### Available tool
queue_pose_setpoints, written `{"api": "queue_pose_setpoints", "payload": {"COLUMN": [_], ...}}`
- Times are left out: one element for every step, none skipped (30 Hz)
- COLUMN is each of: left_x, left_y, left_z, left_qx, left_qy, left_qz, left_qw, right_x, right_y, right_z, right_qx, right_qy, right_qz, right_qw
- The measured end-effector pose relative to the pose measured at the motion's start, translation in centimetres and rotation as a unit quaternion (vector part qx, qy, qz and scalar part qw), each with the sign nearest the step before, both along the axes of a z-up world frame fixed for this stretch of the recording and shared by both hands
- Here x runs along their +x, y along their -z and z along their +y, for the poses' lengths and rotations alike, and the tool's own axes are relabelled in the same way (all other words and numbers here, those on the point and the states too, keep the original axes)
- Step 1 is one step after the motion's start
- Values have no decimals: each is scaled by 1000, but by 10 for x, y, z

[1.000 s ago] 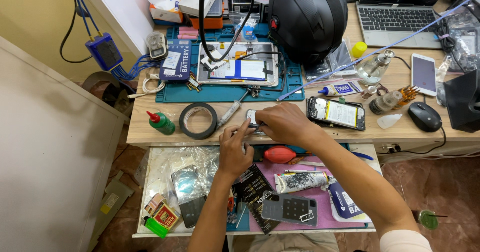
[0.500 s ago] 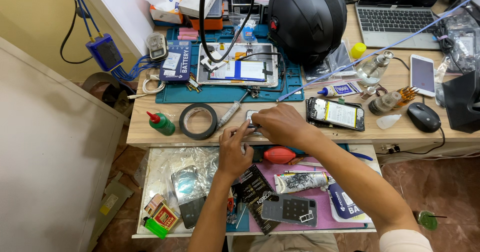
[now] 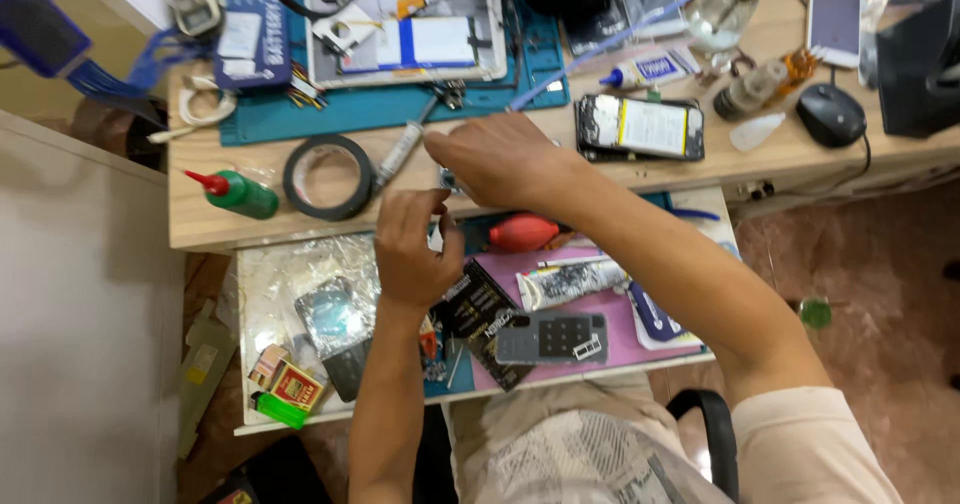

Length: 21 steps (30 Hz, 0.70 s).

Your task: The person works on a disassembled smartphone at a cluttered workbench, using a screwdriver to remove and reinsert screws. They handle the phone's internal components and battery, occasionally picking up and setting down small parts and tools.

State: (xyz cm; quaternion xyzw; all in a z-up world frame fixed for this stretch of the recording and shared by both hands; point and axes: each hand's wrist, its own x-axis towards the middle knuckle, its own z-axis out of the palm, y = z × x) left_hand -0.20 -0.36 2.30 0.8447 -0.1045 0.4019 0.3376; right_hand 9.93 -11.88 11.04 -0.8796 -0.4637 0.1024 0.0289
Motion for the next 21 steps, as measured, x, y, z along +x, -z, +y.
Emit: {"api": "queue_pose_setpoints", "payload": {"left_x": [-7,-13,-15,-23,-30,-37,-42,-48,-53,-57,-61,-65,-68,-72,-75,-77,-79,-81,-81,-82,-82], "left_y": [-10,-21,-35,-42,-49,-58,-44,-30,-17,-1,15,31,37,43,49,50,51,51,55,58,60], "left_z": [-4,-8,-10,-18,-26,-33,-42,-51,-60,-65,-71,-76,-79,-82,-85,-88,-91,-94,-96,-98,-100], "left_qx": [-2,23,49,48,55,62,61,89,119,118,138,158,157,153,149,148,154,160,160,164,168], "left_qy": [10,45,79,87,166,243,248,298,344,346,352,358,357,355,352,351,348,345,344,336,330], "left_qz": [14,27,34,42,97,151,155,231,303,304,315,326,328,307,287,288,298,307,307,299,291], "left_qw": [1000,998,995,994,980,956,954,922,881,880,870,861,861,870,878,878,876,872,873,878,882], "right_x": [2,3,8,3,-1,-4,-2,-1,1,1,1,1,1,0,0,1,2,4,1,-1,-3], "right_y": [10,19,26,18,9,-1,4,8,12,13,13,14,14,13,12,17,21,25,21,16,11], "right_z": [1,1,3,1,-1,-1,-1,-1,1,1,1,2,1,1,1,1,1,2,1,0,-1], "right_qx": [-2,2,6,4,-4,-11,-12,-24,-34,-35,-25,-14,-15,-11,-6,-6,-2,2,3,8,13], "right_qy": [10,14,17,25,7,-12,-7,2,8,11,11,12,11,2,-7,-9,-4,0,-1,-4,-7], "right_qz": [14,-61,-141,-133,-74,-15,-10,-33,-58,-55,-70,-84,-82,-75,-68,-67,-92,-117,-117,-88,-59], "right_qw": [1000,998,990,991,997,1000,1000,999,998,998,997,996,996,997,998,998,996,993,993,996,998]}}
